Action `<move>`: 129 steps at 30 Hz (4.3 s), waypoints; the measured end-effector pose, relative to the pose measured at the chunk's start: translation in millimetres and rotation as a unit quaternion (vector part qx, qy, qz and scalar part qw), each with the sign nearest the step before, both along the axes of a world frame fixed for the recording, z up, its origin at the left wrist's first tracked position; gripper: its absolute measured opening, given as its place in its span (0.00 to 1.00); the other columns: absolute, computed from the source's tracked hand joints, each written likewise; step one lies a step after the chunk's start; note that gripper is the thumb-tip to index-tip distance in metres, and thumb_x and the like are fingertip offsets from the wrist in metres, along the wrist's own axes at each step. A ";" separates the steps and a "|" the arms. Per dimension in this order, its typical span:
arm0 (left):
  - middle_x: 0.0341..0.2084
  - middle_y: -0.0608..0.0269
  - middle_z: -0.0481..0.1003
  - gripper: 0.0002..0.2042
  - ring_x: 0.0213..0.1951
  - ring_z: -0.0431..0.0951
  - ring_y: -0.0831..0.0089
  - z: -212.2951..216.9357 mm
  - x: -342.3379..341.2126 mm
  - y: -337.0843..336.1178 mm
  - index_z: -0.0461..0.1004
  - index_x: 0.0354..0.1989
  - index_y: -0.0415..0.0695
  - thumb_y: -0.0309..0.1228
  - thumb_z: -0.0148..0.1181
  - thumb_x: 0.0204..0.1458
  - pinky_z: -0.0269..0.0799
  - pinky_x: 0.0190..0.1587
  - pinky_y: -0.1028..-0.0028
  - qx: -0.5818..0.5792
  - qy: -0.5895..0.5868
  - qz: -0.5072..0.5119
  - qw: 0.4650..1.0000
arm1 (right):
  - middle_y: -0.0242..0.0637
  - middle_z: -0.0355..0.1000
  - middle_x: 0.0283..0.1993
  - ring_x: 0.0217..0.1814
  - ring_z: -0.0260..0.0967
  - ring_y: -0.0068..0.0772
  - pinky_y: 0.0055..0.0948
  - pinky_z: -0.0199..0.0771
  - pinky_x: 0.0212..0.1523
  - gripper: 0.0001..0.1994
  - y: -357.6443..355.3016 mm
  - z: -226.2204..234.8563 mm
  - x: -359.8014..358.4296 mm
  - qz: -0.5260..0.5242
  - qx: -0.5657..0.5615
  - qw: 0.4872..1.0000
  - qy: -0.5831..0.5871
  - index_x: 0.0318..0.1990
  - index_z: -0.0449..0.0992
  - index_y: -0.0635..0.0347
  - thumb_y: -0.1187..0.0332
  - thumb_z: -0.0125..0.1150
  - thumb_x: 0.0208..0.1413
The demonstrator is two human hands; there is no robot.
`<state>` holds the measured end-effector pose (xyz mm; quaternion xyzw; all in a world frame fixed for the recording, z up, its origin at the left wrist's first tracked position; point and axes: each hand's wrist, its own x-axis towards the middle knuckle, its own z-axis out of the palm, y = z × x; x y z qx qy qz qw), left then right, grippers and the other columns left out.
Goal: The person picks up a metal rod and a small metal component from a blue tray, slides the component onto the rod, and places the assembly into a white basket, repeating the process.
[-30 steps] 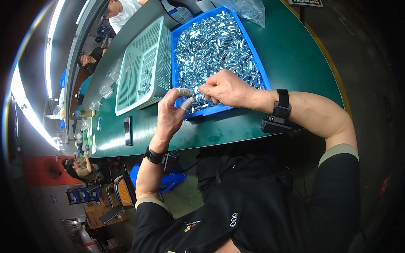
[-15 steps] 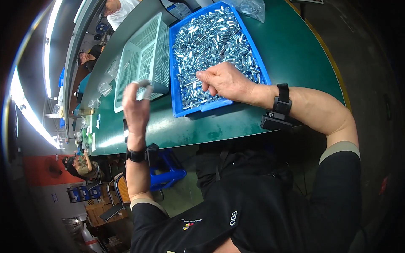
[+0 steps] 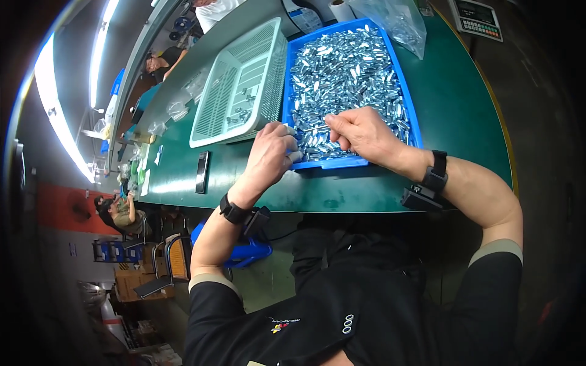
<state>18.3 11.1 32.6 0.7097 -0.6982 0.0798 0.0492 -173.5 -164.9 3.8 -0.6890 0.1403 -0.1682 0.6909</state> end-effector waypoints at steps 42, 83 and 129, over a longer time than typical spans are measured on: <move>0.31 0.57 0.78 0.08 0.37 0.78 0.57 -0.7 -33.2 -8.8 0.77 0.35 0.40 0.22 0.71 0.48 0.73 0.39 0.64 -0.182 0.282 -0.027 0.942 | 0.30 0.71 0.16 0.19 0.64 0.19 0.25 0.64 0.23 0.30 -4.0 9.5 0.2 0.081 -0.052 0.993 0.062 0.24 0.81 0.63 0.46 0.51 0.70; 0.31 0.58 0.77 0.11 0.41 0.77 0.55 34.7 20.0 0.8 0.81 0.38 0.45 0.30 0.72 0.45 0.71 0.48 0.58 0.017 0.059 -0.051 0.997 | 0.26 0.70 0.22 0.23 0.63 0.13 0.17 0.63 0.25 0.21 -3.7 -0.8 1.8 -0.032 0.016 0.999 -0.024 0.28 0.77 0.61 0.54 0.55 0.70; 0.42 0.64 0.79 0.09 0.45 0.81 0.74 -18.7 -23.5 -15.1 0.76 0.48 0.41 0.22 0.64 0.60 0.77 0.55 0.72 -0.189 0.778 0.124 0.586 | 0.29 0.75 0.26 0.27 0.69 0.17 0.23 0.69 0.28 0.16 -3.6 -7.7 4.9 -0.099 -0.005 0.993 -0.068 0.34 0.80 0.64 0.60 0.57 0.69</move>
